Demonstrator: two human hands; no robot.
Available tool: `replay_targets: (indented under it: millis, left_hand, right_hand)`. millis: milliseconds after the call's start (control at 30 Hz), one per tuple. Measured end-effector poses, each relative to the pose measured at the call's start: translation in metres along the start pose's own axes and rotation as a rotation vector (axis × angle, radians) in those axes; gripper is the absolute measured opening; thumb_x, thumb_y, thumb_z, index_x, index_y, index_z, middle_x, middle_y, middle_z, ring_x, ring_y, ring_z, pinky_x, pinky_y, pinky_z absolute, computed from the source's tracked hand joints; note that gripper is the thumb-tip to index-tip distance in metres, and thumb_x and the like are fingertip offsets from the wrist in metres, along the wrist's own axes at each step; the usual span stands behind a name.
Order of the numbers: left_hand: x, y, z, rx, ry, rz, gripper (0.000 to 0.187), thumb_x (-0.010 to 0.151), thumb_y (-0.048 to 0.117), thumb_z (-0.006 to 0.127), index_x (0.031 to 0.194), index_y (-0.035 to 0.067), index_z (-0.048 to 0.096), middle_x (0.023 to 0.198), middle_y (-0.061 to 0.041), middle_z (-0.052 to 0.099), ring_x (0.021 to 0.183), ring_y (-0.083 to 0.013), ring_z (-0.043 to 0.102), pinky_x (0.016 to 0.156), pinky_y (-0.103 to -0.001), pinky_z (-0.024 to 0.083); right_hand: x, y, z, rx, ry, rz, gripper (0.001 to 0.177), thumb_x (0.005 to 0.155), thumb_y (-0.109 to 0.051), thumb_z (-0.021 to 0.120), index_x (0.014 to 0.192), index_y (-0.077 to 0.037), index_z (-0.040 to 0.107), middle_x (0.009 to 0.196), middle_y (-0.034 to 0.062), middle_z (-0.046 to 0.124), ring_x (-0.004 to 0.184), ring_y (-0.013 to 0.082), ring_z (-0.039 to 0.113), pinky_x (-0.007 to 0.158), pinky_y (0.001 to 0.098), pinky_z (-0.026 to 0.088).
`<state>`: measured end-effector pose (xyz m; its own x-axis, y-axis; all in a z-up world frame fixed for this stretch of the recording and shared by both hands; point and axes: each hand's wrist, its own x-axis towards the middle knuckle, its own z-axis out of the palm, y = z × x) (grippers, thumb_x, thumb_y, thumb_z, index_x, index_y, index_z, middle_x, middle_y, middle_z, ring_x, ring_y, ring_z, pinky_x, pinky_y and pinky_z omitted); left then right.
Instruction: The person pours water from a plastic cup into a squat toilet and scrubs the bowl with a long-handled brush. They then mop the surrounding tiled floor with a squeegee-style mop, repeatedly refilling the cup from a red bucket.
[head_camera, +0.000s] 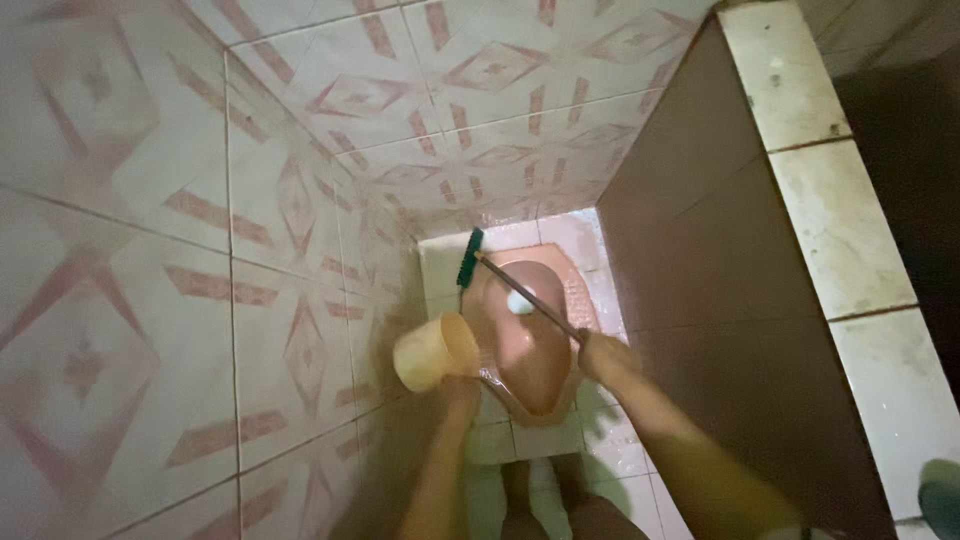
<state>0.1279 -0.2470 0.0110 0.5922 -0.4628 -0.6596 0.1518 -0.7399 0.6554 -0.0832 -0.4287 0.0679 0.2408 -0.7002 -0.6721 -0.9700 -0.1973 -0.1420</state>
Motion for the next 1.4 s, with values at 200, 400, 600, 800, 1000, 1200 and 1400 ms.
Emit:
replay_targets:
  millis: [200,400,600,800,1000,1200,1400]
  left_hand:
    - [0.047,0.081,-0.01,0.006,0.177,0.249,0.031,0.104,0.029,0.047,0.093,0.001,0.056,0.065,-0.009,0.055,0.053,-0.0218,0.058,0.049,-0.04,0.049]
    - [0.079,0.135,-0.011,0.062,0.214,0.314,0.032,0.104,0.029,0.047,0.093,0.001,0.057,0.065,-0.01,0.056,0.053,-0.0223,0.058,0.049,-0.04,0.049]
    - [0.06,0.089,-0.015,0.16,0.151,0.265,0.032,0.104,0.029,0.048,0.093,0.001,0.057,0.065,-0.011,0.056,0.053,-0.0228,0.059,0.049,-0.041,0.049]
    - [0.044,0.014,-0.015,0.195,0.045,0.175,0.032,0.104,0.029,0.048,0.093,0.0,0.058,0.066,-0.011,0.057,0.053,-0.0233,0.059,0.05,-0.041,0.049]
    - [0.051,-0.021,-0.022,0.175,0.05,0.123,0.033,0.103,0.029,0.048,0.093,0.0,0.058,0.066,-0.012,0.057,0.054,-0.0238,0.06,0.05,-0.041,0.05]
    - [0.048,-0.034,-0.029,0.141,0.107,0.105,0.033,0.103,0.029,0.048,0.093,-0.001,0.058,0.066,-0.012,0.058,0.054,-0.0243,0.06,0.05,-0.041,0.05]
    - [0.035,-0.035,-0.015,0.158,0.035,0.102,0.034,0.103,0.029,0.049,0.093,-0.001,0.059,0.067,-0.013,0.059,0.054,-0.0248,0.061,0.05,-0.042,0.05]
  right_hand:
    - [-0.074,0.033,0.043,0.189,0.126,-0.065,0.039,0.105,-0.029,0.038,0.121,-0.008,0.066,0.095,0.0266,0.072,0.09,0.0437,0.071,0.08,0.0573,0.054]
    - [-0.089,0.05,0.04,0.032,0.194,-0.011,0.034,0.099,-0.025,0.047,0.109,-0.005,0.073,0.099,0.0225,0.074,0.092,0.0372,0.074,0.081,0.0517,0.058]
    - [-0.047,0.035,0.013,-0.204,0.398,-0.165,0.027,0.101,-0.014,0.046,0.112,-0.003,0.068,0.103,0.02,0.073,0.091,0.0331,0.074,0.075,0.0473,0.062]
    - [0.024,-0.024,-0.013,-0.473,0.379,-0.427,0.037,0.096,-0.02,0.053,0.13,-0.008,0.062,0.112,0.0158,0.07,0.105,0.032,0.07,0.078,0.0432,0.062]
    - [0.057,-0.018,-0.042,-0.399,0.125,-0.189,0.044,0.107,-0.039,0.043,0.13,-0.009,0.065,0.121,0.0137,0.072,0.109,0.029,0.072,0.085,0.0435,0.06]
    - [0.04,0.071,-0.014,-0.253,0.16,0.066,0.038,0.107,-0.02,0.038,0.129,-0.009,0.067,0.119,0.0147,0.074,0.106,0.0306,0.075,0.085,0.0454,0.063]
    - [-0.043,0.119,0.082,-0.056,-0.02,0.212,0.042,0.11,-0.023,0.032,0.134,-0.003,0.06,0.125,0.0203,0.072,0.109,0.0322,0.074,0.094,0.0468,0.059]
